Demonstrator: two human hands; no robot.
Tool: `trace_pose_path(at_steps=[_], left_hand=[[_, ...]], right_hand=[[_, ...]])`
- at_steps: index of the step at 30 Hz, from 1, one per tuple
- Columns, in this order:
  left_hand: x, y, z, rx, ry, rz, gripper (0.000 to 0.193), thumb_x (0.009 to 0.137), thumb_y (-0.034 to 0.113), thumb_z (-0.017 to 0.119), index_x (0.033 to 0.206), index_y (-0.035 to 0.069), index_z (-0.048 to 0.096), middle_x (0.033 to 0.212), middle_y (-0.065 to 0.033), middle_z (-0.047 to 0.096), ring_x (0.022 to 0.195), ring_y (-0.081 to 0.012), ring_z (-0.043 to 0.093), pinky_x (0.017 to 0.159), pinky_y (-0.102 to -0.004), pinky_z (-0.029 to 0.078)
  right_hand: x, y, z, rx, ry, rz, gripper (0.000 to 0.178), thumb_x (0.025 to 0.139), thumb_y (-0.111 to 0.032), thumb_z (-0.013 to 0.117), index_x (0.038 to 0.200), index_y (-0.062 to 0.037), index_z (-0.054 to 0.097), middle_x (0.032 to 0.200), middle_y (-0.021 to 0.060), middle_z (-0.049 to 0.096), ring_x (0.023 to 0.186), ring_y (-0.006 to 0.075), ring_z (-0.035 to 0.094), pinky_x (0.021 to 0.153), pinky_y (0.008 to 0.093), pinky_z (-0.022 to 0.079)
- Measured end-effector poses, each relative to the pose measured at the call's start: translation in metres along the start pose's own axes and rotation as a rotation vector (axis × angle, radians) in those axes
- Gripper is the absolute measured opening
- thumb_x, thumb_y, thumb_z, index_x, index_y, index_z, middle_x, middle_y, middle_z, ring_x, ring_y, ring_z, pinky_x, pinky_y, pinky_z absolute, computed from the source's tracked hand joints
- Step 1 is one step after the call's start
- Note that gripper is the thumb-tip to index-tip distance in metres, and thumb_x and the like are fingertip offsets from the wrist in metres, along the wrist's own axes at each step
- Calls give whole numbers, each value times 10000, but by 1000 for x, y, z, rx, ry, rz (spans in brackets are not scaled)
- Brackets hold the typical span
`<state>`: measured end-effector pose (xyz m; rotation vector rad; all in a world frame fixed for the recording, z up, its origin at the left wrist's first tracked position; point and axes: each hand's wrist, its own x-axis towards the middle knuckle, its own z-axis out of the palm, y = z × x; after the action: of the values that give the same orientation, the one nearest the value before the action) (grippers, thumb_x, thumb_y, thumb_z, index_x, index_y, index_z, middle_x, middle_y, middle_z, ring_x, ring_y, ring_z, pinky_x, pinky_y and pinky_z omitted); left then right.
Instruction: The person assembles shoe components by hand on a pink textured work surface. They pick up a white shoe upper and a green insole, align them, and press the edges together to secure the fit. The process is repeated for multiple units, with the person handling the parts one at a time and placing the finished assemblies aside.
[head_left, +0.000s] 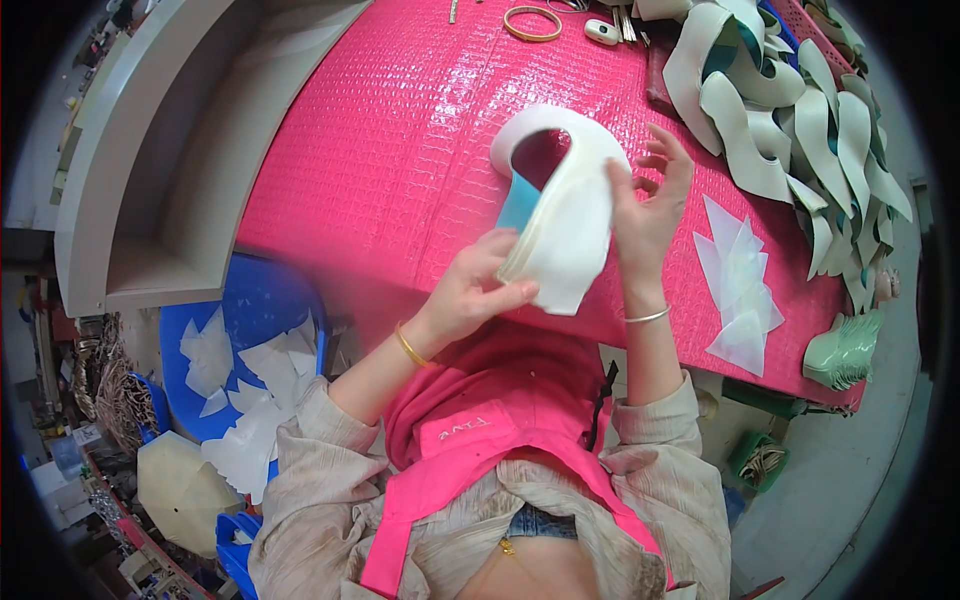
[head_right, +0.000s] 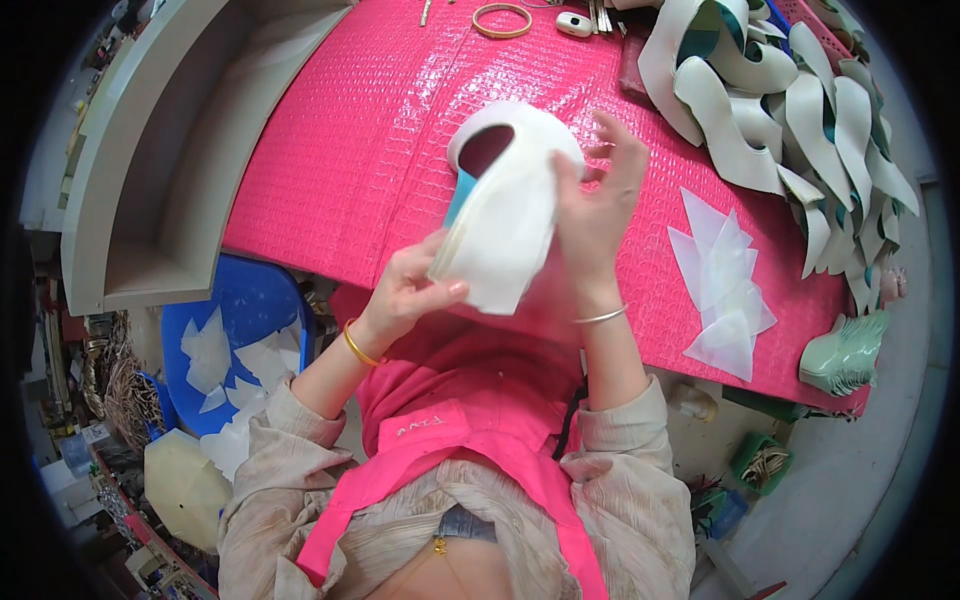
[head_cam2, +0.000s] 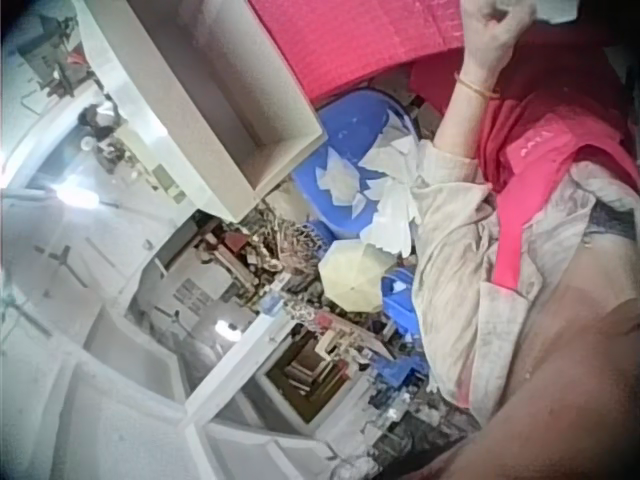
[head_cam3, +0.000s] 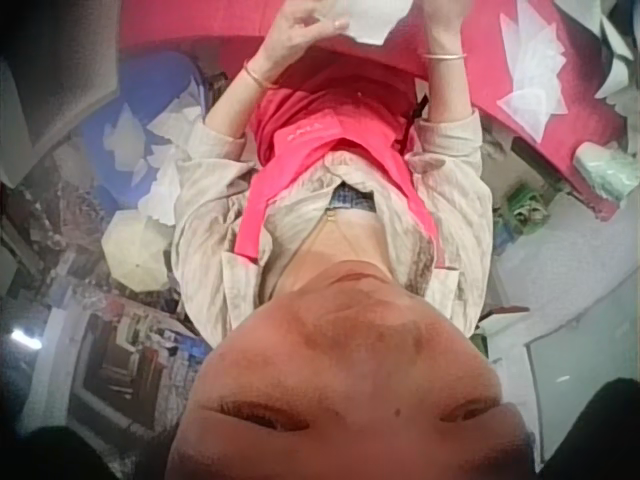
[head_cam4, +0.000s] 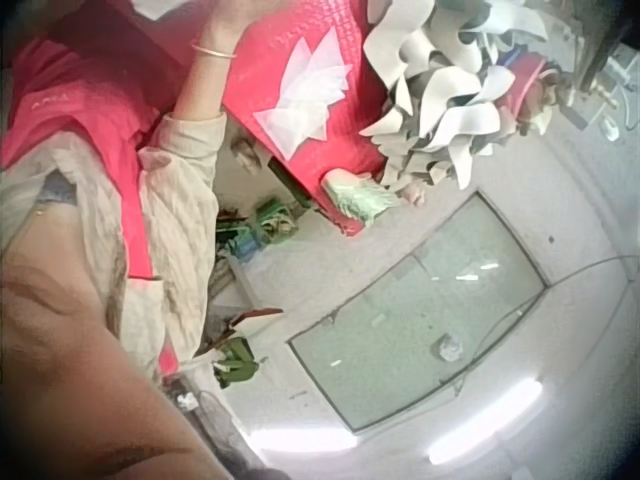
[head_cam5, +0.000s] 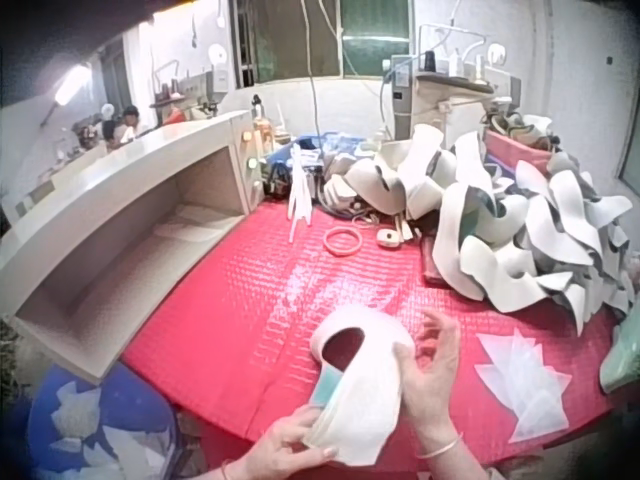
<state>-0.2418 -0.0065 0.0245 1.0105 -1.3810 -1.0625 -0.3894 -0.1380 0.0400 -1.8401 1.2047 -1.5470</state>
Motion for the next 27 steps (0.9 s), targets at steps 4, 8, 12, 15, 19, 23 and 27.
trace_pose_path(at_steps=[4, 8, 12, 15, 19, 23, 27], left_hand=[[-14, -4, 2, 55, -11, 0, 159, 758, 156, 615, 834, 17, 625, 947, -106, 579, 924, -239, 523, 995, -403, 257], [-13, -9, 3, 182, -148, 58, 159, 753, 120, 628, 862, 4, 620, 890, -87, 576, 860, -194, 554, 952, -366, 329], [-13, 11, 4, -168, -16, -300, 252, 784, 82, 622, 1010, -27, 602, 959, -37, 619, 839, -75, 545, 758, -237, 429], [-5, 23, 10, -174, 51, -311, 250, 828, 108, 604, 1023, -48, 600, 941, -39, 622, 856, -76, 545, 772, -240, 432], [1, 18, 17, -432, 111, -376, 275, 859, 135, 585, 1039, -72, 590, 909, -42, 627, 840, -79, 556, 766, -231, 442], [17, 23, 19, -340, 121, -291, 291, 891, 194, 540, 1001, -70, 598, 888, -51, 631, 775, -78, 572, 696, -212, 460], [23, 17, 32, -416, 268, -258, 282, 877, 194, 565, 973, -68, 598, 868, -60, 632, 756, -74, 571, 674, -210, 461]], right_hand=[[-9, 32, -37, 713, -106, 792, 378, 801, -150, 623, 1129, -28, 480, 912, 57, 512, 883, 125, 491, 715, 255, 445], [-49, -1, -34, 736, -520, 820, 444, 789, -173, 662, 1148, 11, 478, 1091, 101, 562, 988, 146, 551, 805, 304, 467], [-13, -9, -12, 675, -285, 613, 297, 799, -171, 658, 1005, 24, 565, 915, 86, 621, 756, 134, 610, 651, 253, 495], [-4, -22, -3, 666, -23, 546, 235, 800, -191, 662, 897, 15, 602, 816, 64, 633, 670, 125, 611, 586, 232, 490], [6, -21, -5, 543, 27, 488, 250, 811, -243, 652, 852, 1, 614, 766, 55, 630, 616, 111, 599, 521, 224, 468], [3, -25, -3, 522, 71, 440, 240, 820, -248, 647, 826, -9, 627, 732, 30, 617, 592, 84, 563, 513, 212, 431], [8, -43, -8, 564, 70, 442, 231, 830, -243, 640, 821, -12, 632, 721, 12, 613, 599, 67, 543, 526, 208, 414]])
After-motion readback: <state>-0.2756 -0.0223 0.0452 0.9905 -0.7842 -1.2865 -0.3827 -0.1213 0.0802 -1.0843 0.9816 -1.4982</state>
